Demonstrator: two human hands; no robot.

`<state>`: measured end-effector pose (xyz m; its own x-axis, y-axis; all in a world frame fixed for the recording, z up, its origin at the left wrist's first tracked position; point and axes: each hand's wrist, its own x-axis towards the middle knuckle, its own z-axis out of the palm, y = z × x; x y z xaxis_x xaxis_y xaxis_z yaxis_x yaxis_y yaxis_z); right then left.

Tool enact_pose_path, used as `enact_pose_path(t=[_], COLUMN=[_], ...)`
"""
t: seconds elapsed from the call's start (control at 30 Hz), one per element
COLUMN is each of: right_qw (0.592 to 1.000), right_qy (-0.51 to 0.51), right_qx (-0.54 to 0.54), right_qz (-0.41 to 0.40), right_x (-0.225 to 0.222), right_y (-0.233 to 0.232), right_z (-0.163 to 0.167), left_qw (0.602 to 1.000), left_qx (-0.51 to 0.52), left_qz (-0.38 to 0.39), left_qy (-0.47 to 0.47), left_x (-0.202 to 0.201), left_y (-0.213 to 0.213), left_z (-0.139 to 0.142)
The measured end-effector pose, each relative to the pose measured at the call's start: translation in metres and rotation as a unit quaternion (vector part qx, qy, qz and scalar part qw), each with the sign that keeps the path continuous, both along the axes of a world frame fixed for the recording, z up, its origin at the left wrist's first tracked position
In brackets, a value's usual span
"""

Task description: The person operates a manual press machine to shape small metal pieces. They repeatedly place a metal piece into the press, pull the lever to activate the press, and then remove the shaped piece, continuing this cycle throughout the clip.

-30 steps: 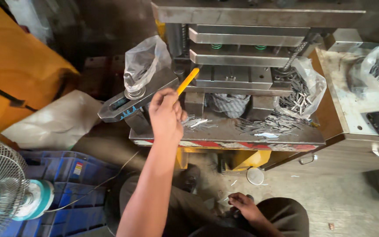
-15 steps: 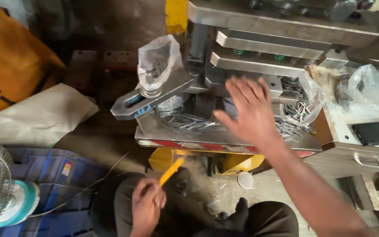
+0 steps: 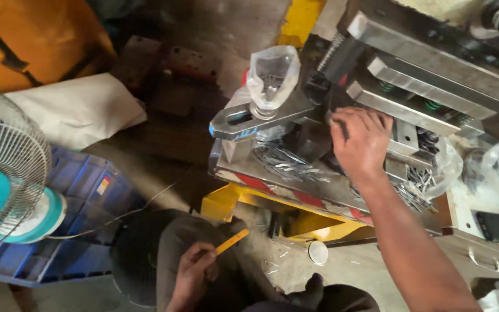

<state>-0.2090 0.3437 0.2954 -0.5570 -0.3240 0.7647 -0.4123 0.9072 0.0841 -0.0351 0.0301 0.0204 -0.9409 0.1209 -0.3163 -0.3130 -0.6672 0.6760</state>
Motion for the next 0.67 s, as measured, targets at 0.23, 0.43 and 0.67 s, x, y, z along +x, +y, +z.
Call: enact_pose_path(t=[0.23,0.43,0.67], right_qw=[0.978,0.964,0.998], right_qy=[-0.008,-0.095,-0.03], right_qx=[-0.172,-0.21,-0.039], right_qz=[0.121,0.134,0.031], right_x=[-0.021,-0.047,0.013], right_y=[-0.047,-0.07,-0.003], right_z=[0.037,0.042,0.004], left_qw=[1.0,0.999,0.995], left_qx=[0.017,0.034,-0.091], left_qz=[0.004,-0.003,-0.051], left_qy=[-0.014,0.014,0.006], left_x=[0.0,-0.001,-0.014], left_y=[0.001,-0.005,-0.007], left_z=[0.01,0.011,-0.002])
